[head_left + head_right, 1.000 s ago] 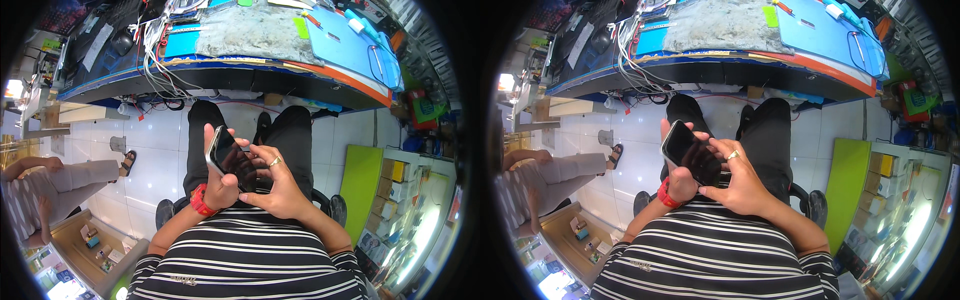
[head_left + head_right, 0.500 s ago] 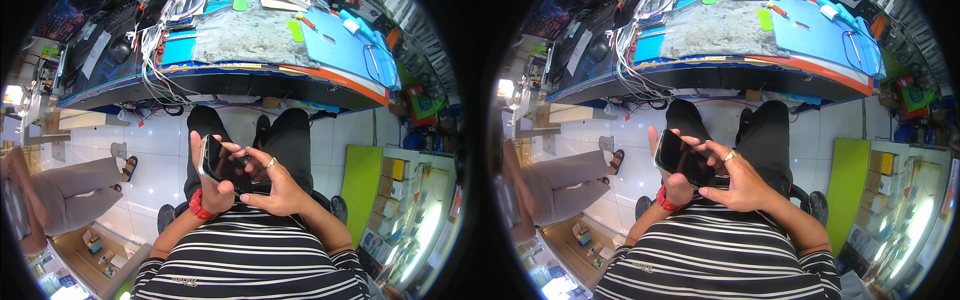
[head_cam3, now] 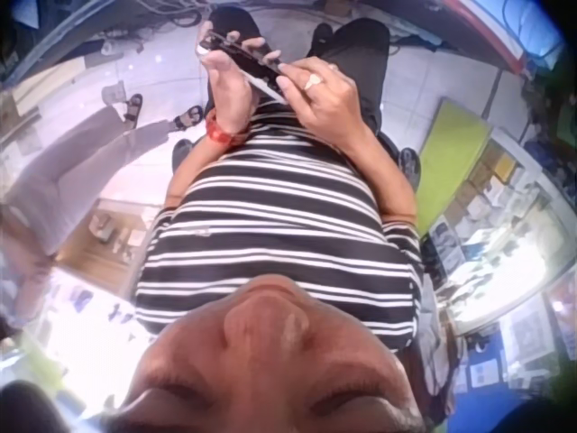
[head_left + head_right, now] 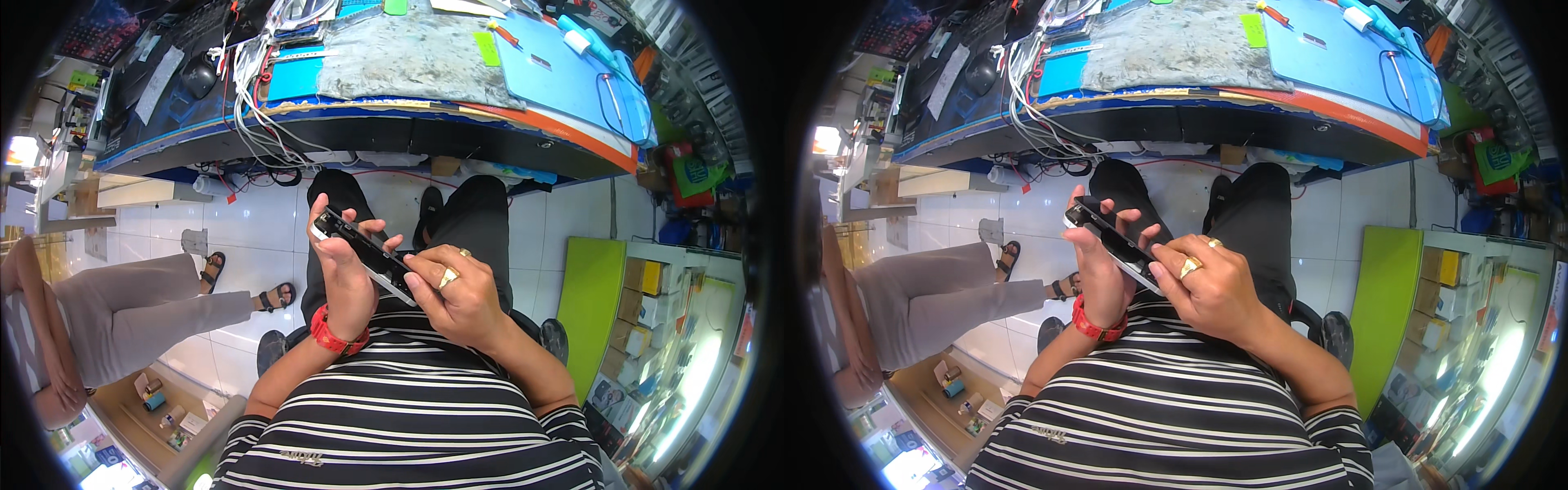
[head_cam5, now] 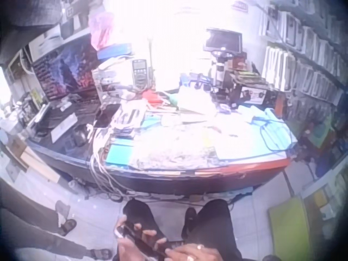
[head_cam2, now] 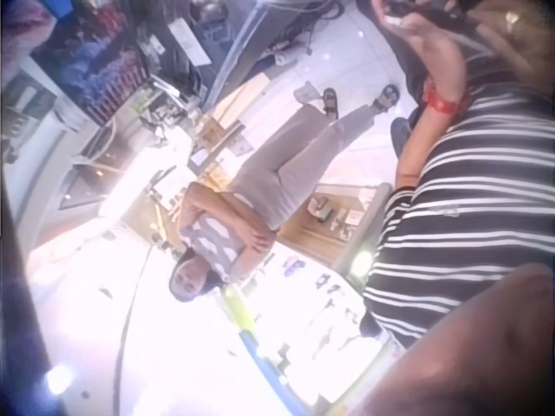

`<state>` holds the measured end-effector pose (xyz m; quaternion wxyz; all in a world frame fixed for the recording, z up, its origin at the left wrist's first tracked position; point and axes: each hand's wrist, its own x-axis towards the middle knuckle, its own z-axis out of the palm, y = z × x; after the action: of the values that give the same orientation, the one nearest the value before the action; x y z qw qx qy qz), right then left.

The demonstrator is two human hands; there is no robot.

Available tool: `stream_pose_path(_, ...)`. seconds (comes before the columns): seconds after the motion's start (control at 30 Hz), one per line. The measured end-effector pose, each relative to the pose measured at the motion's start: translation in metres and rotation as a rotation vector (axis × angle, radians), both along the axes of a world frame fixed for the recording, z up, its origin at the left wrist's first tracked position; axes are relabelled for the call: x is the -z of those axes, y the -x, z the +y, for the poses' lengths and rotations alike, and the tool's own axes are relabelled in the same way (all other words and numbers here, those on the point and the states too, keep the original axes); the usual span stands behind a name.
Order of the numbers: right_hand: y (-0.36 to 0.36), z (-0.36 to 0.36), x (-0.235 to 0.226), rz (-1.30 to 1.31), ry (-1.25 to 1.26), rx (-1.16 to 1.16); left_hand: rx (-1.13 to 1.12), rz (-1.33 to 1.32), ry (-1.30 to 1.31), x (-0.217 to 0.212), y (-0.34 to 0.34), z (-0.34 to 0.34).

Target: The person unboxes a replacement part from bubble wrap and proceeds to remove the screen from a mobile phone using a tool and their hands.

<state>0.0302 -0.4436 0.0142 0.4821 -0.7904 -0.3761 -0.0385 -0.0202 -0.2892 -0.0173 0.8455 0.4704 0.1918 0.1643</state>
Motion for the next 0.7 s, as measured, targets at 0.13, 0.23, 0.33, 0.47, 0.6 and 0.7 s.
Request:
stream_pose_path(0.13,0.0,0.001,-0.003,-0.037,0.026,-0.005,-0.012,-0.014,0.032,-0.001,0.0,0.001)
stream_pose_path(0.23,0.001,0.002,-0.001,-0.069,0.037,0.003,-0.018,-0.016,0.059,-0.003,0.0,0.001)
stream_pose_path(0.33,0.002,0.001,0.005,-0.142,0.066,0.008,-0.026,-0.051,0.095,0.0,0.001,0.001)
stream_pose_path(0.47,0.006,0.002,0.004,-0.203,0.136,0.013,-0.051,-0.094,0.062,0.003,0.001,0.001)
stream_pose_path(0.6,0.009,0.003,0.002,-0.215,0.201,-0.022,-0.099,-0.099,-0.041,0.004,0.0,-0.002)
stream_pose_path(0.7,0.008,0.002,0.011,-0.278,0.21,-0.012,-0.006,-0.226,0.024,0.01,0.006,0.002)
